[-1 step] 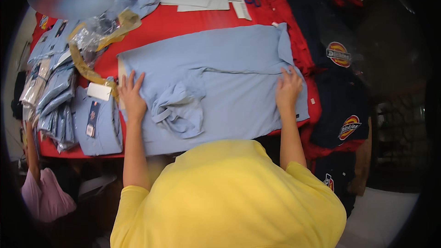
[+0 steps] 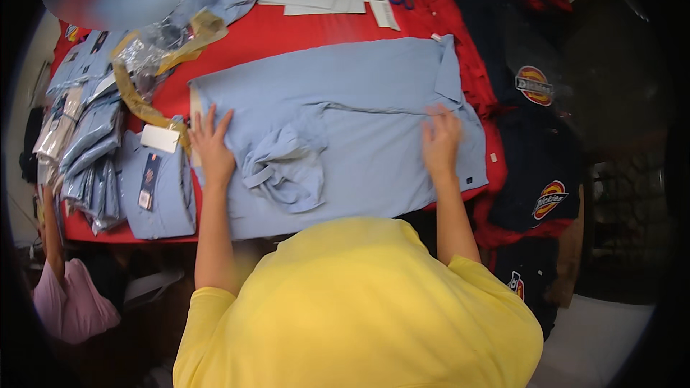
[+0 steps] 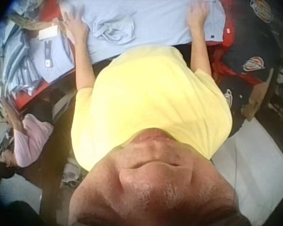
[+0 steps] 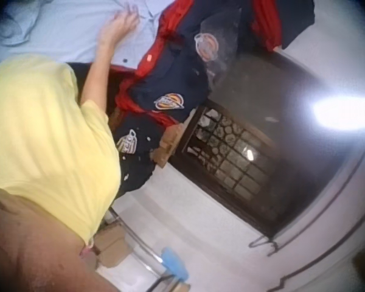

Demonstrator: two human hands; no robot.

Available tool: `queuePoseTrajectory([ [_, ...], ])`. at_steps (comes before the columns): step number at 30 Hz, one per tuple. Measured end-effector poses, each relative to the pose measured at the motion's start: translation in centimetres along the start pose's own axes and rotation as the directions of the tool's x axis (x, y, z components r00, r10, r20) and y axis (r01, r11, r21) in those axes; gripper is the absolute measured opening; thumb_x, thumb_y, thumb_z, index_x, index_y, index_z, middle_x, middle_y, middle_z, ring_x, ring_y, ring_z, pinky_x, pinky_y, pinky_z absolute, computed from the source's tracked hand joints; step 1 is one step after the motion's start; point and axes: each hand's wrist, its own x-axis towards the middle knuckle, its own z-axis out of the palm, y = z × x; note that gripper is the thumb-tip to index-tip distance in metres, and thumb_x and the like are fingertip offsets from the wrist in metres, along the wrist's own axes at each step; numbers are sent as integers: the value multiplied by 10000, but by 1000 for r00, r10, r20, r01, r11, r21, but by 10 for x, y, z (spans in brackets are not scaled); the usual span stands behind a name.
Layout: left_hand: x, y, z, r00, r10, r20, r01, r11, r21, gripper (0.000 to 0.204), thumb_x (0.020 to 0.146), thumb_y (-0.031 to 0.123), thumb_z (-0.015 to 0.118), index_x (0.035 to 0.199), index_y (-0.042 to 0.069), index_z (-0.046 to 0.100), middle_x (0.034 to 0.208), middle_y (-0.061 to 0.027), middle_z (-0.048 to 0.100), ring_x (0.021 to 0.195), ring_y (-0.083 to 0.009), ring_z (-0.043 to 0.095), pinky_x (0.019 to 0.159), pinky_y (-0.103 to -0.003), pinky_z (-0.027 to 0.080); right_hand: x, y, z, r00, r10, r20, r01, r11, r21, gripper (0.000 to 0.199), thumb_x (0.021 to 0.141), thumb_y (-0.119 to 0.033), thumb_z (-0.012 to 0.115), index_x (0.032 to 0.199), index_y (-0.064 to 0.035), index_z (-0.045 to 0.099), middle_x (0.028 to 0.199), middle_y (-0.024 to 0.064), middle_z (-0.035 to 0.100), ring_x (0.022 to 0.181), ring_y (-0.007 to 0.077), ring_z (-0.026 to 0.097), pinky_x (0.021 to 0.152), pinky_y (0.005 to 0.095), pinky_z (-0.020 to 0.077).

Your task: The person tags and folds light blue shirts on a red table using a folding board. They use a hand tool to attach tags to the garments, place a folding board on the back of each shirt, fold the sleeves and bottom over the board, and then remove the board to stack the finished items.

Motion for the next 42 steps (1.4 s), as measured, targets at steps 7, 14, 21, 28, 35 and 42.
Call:
queuePoseTrajectory([
  [7,2,-4,-5,1000,27,0,-26,956,-291,371,677,-86,508,960,108,646,1019,-54,596,980,-291,515,937,-386,366,-39,-172,21,779,-426,461,235,879,415,483,808,-133,673,1278,-116,562,1271,166,496,1149,356,492,947,419,432],
  [14,0,-12,-2,1000,-11,-4,9,945,-326,246,711,-10,576,917,104,647,1016,-48,599,974,-277,520,914,-383,373,-37,-192,-13,233,-734,638,56,665,745,283,812,-56,616,1093,-60,653,1002,100,675,951,282,632,854,378,485],
  [21,10,-18,-5,992,-34,122,72,944,-322,315,705,160,732,998,100,633,1054,-56,594,1008,-290,528,936,-396,367,31,-120,0,868,132,479,-371,-470,801,376,958,-185,494,1279,12,486,1218,142,575,1037,235,595,955,389,470],
  [28,14,-22,-8,993,25,114,12,950,-313,512,714,243,796,1142,78,568,1064,-89,603,1031,-295,543,965,-403,344,-61,-50,-9,509,-193,839,-850,41,525,394,976,-272,483,1256,-4,550,1135,151,648,975,247,641,874,366,505],
  [35,13,-16,-14,978,27,208,32,960,-277,429,736,247,770,1102,104,596,993,-60,622,1017,-272,545,940,-396,353,-162,-102,59,122,-118,985,-413,897,159,768,881,-592,523,1352,13,482,1349,226,520,1266,327,481,1045,379,373],
  [42,25,-39,-22,911,95,401,123,866,-484,237,793,272,725,857,48,680,920,-94,638,906,-275,558,938,-355,381,-143,-171,80,91,-195,977,-616,759,209,920,784,-732,562,1376,-32,481,1458,208,405,1358,316,372,1113,343,268],
])
